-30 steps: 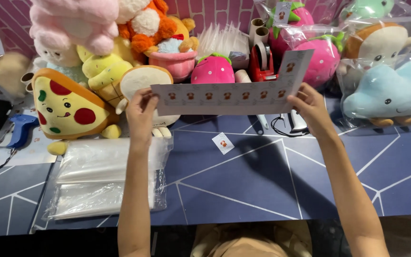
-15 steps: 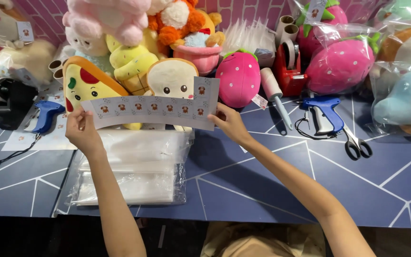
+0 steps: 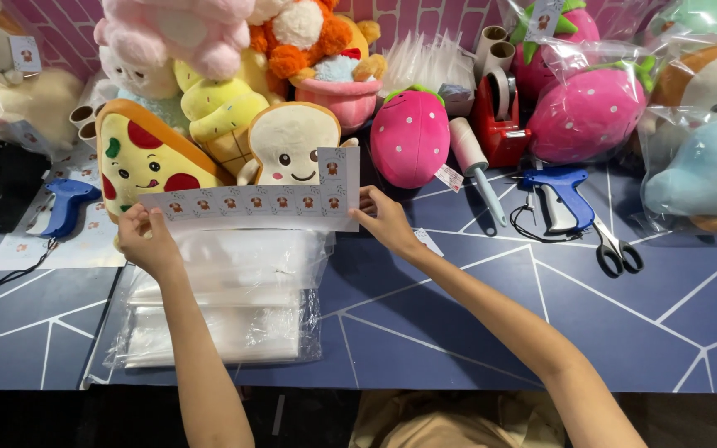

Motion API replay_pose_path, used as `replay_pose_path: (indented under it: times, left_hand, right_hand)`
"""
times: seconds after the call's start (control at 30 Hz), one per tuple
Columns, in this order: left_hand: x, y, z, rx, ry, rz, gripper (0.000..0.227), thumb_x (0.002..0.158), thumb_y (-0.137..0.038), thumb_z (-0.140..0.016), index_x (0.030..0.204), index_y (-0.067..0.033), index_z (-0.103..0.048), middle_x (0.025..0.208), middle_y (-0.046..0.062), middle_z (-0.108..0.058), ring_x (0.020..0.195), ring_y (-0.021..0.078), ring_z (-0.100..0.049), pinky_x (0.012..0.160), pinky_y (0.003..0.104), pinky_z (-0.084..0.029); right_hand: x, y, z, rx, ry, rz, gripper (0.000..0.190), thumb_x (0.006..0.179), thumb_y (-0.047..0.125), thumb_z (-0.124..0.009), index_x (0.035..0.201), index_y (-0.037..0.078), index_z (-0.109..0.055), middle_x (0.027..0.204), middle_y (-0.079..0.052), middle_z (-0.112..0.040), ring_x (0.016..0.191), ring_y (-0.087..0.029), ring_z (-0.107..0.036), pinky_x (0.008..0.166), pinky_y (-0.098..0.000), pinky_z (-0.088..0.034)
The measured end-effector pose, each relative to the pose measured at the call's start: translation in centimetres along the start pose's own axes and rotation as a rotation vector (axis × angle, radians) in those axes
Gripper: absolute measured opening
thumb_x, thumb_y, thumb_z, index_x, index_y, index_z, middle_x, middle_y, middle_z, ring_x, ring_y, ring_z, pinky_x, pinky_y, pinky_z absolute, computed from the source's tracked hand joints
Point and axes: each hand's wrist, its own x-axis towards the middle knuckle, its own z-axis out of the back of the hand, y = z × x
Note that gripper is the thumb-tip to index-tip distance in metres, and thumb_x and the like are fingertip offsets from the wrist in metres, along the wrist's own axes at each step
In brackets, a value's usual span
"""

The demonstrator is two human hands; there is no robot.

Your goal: The person cuts a small sticker from a sheet using scissors, applies it to a hangtag, and attaches the tag to a pink plush strawberry. They then place the plush inside a plastic bag and seal the bag by hand.

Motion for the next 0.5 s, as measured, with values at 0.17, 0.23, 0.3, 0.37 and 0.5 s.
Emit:
replay_pose_path:
  times: [0.17,0.23,0.3,0.37,0.5]
  left_hand:
    - [-0.9,-3.3,0.6,-0.034,-0.011,-0.024,0.025,0.091,-0.009,-0.078,0.112,-0.0127,-0.064,0.101,0.005,-0.065,0.095,0.0270,-0.068,0.083,0.038,-0.059]
    - [-1.5,-5.8,1.1,-0.040,-0.012,-0.049,0.030,0.091,-0.006,-0.079,0.114,-0.0114,-0.060,0.106,0.008,-0.060,0.103,0.0334,-0.067,0.089,0.043,-0.060]
    - [-2.3,-9.3,1.7,0.078,0.062,-0.074,0.042,0.095,-0.001,-0.068,0.128,-0.0091,-0.044,0.122,0.014,-0.041,0.109,0.0312,-0.042,0.090,0.040,-0.044]
    - [-3.2,-11.5,0.5,0.030,0.058,-0.099,0.044,0.097,-0.004,-0.071,0.133,-0.0117,-0.046,0.128,0.014,-0.041,0.115,0.0359,-0.048,0.095,0.051,-0.047]
    - [-7.4,-18.0,-1.0,-0.088,0.116,-0.392,0.033,0.103,-0.016,-0.064,0.130,-0.0055,-0.051,0.120,0.016,-0.052,0.110,0.0330,-0.055,0.096,0.052,-0.048]
  right_hand:
    - [-1.7,1.7,3.7,0.013,0.011,0.033,0.039,0.096,0.018,-0.071,0.132,0.005,-0.061,0.108,-0.017,-0.074,0.100,-0.025,-0.073,0.086,-0.0388,-0.062]
    - [-2.9,2.7,5.8,0.033,0.004,0.053,0.039,0.096,0.017,-0.070,0.133,0.007,-0.062,0.108,-0.016,-0.074,0.101,-0.024,-0.073,0.088,-0.0382,-0.061]
    - [-4.2,4.7,8.2,-0.057,-0.032,0.106,0.028,0.094,0.007,-0.063,0.121,0.000,-0.067,0.109,-0.011,-0.075,0.101,-0.017,-0.075,0.091,-0.0267,-0.059]
    - [-5.1,3.6,10.4,-0.144,-0.037,0.109,0.025,0.096,0.009,-0.065,0.120,0.003,-0.070,0.106,-0.014,-0.075,0.100,-0.023,-0.075,0.086,-0.0325,-0.060]
    - [-7.5,2.5,13.2,-0.346,0.008,0.127,0.022,0.095,0.008,-0.069,0.116,0.003,-0.073,0.100,-0.016,-0.074,0.095,-0.029,-0.075,0.081,-0.0386,-0.063]
